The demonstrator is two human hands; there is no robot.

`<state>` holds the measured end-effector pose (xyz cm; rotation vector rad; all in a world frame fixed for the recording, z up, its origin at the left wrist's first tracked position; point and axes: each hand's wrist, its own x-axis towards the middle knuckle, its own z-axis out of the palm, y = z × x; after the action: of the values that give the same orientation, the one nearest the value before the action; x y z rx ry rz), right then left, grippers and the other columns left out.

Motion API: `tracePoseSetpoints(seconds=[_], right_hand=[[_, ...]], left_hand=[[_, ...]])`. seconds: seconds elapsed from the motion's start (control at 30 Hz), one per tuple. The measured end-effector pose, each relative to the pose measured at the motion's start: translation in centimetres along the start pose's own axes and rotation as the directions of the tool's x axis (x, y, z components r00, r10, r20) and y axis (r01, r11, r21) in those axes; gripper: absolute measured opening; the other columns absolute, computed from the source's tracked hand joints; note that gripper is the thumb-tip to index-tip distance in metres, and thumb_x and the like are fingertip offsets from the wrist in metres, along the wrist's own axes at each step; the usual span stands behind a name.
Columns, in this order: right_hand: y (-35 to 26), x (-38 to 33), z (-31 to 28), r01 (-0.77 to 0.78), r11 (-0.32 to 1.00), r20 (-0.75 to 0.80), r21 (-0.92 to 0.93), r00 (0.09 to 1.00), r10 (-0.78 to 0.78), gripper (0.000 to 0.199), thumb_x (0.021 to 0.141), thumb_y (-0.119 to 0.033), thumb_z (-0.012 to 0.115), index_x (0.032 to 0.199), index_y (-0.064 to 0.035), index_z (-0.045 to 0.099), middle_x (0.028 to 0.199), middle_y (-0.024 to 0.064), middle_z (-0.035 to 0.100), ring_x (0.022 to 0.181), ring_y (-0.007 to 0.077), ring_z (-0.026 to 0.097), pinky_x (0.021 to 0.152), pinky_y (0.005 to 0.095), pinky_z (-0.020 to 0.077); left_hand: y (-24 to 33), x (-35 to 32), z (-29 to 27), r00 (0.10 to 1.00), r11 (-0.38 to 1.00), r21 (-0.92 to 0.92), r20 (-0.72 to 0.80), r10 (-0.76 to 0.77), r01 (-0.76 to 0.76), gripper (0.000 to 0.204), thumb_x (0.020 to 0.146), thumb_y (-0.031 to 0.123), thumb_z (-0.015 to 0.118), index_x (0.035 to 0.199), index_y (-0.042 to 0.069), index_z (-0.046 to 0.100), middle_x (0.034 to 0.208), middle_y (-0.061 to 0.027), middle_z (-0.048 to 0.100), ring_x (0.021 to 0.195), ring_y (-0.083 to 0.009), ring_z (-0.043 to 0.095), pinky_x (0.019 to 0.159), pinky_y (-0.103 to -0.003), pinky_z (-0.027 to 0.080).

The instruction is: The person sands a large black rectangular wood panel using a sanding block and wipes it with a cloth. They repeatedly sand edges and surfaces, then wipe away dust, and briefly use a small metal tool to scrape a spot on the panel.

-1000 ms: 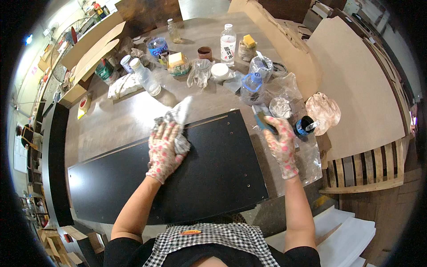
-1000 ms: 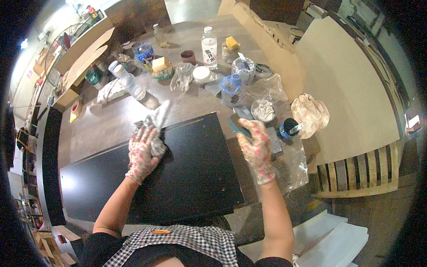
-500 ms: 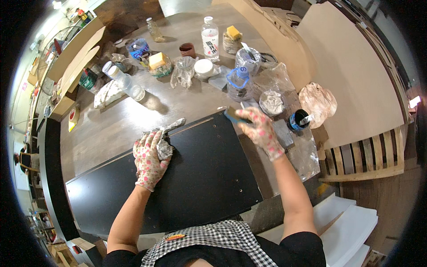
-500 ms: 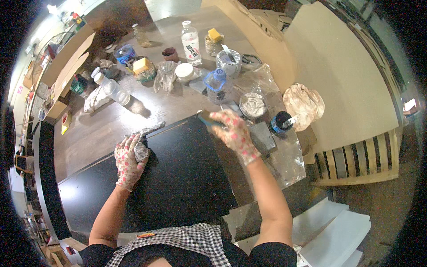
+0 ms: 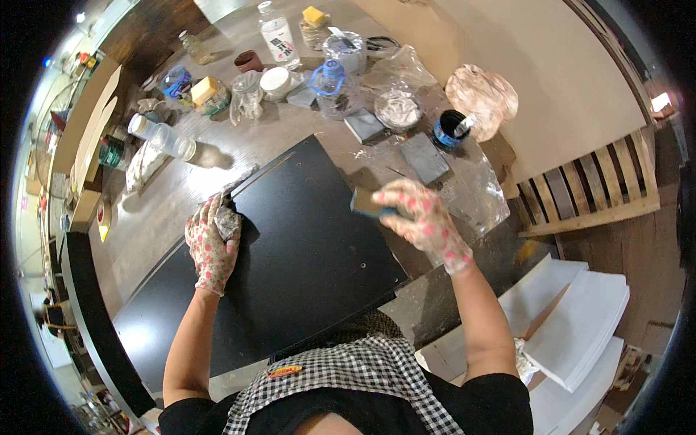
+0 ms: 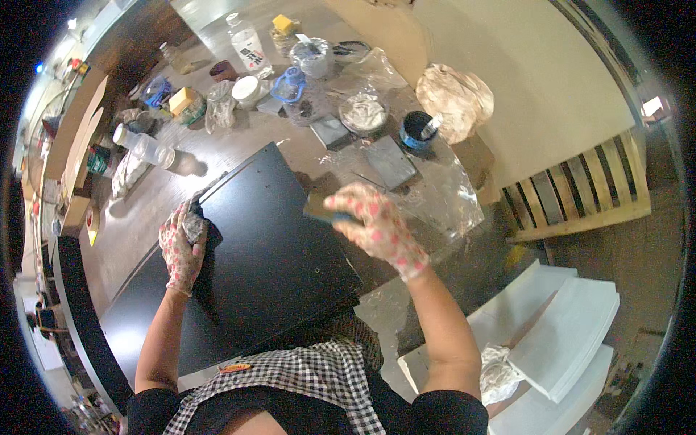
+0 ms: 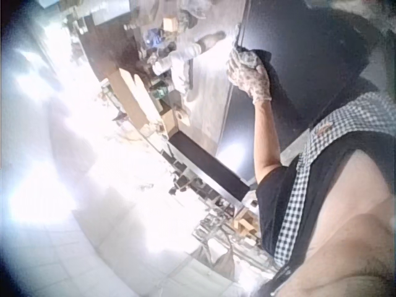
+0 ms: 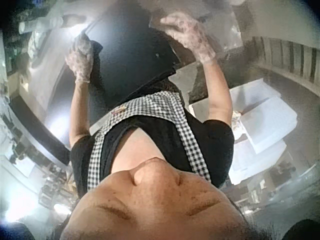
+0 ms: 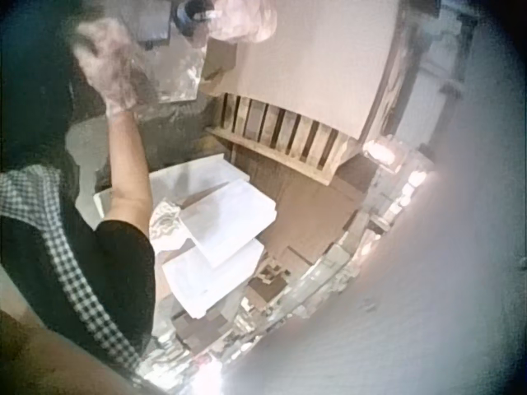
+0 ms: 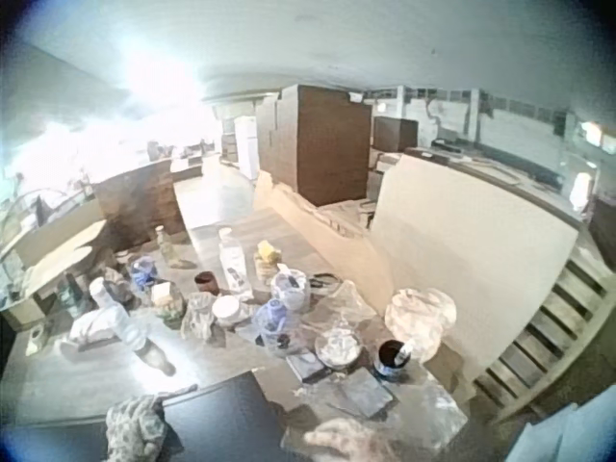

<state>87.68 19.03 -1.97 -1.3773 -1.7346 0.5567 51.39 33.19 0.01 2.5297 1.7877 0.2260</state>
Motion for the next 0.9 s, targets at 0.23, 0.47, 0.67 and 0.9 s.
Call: tracePoseSetpoints(seconds=[0.23, 0.47, 0.67, 0.9], right_hand=[[-4.9, -9.5, -4.3, -0.198, 0.972, 0.167, 0.127, 0.97, 0.176, 0.048, 0.071, -0.004, 0.078, 0.116, -0.0142, 0.064, 0.111, 0.0109, 0.064, 0.098, 0.0304, 0.064, 0.085, 0.04, 0.0525], [-5.2, -8.1, -2.5, -0.096, 0.995, -0.002, -0.029, 0.995, 0.096, 0.044, 0.07, -0.004, 0.078, 0.111, -0.0115, 0.064, 0.107, 0.0107, 0.064, 0.096, 0.0316, 0.063, 0.082, 0.0404, 0.0527], [-6.5, -8.9, -2.5, -0.097, 0.994, -0.063, -0.059, 0.994, 0.093, 0.05, 0.068, -0.003, 0.078, 0.114, -0.0153, 0.063, 0.106, 0.0096, 0.062, 0.094, 0.031, 0.063, 0.08, 0.0398, 0.0533], [-7.0, -8.6, -2.3, -0.157, 0.956, -0.007, -0.25, 0.987, 0.161, 0.041, 0.069, -0.006, 0.077, 0.107, -0.0134, 0.065, 0.101, 0.0091, 0.061, 0.09, 0.03, 0.063, 0.077, 0.0414, 0.0534]], left_hand=[[-0.2, -0.3, 0.1, 0.998, 0.998, 0.019, -0.029, 0.053, -0.052, 0.065, 0.081, 0.024, 0.067, 0.141, 0.009, 0.045, 0.137, -0.015, 0.051, 0.13, -0.0326, 0.043, 0.114, -0.047, 0.023], [-0.4, -0.3, 0.4, 0.999, 0.999, 0.02, -0.037, 0.038, -0.037, 0.065, 0.082, 0.024, 0.066, 0.14, 0.009, 0.044, 0.136, -0.0152, 0.051, 0.128, -0.0335, 0.044, 0.113, -0.047, 0.025], [-0.5, -0.5, 0.3, 0.996, 0.996, 0.053, -0.034, 0.077, -0.076, 0.06, 0.087, 0.032, 0.061, 0.138, 0.004, 0.046, 0.136, -0.0187, 0.051, 0.128, -0.0356, 0.044, 0.111, -0.047, 0.028], [-0.7, -0.5, 0.4, 0.993, 0.994, 0.025, -0.061, 0.104, -0.102, 0.061, 0.084, 0.028, 0.064, 0.138, 0.006, 0.047, 0.136, -0.0175, 0.05, 0.129, -0.0347, 0.043, 0.112, -0.047, 0.026]])
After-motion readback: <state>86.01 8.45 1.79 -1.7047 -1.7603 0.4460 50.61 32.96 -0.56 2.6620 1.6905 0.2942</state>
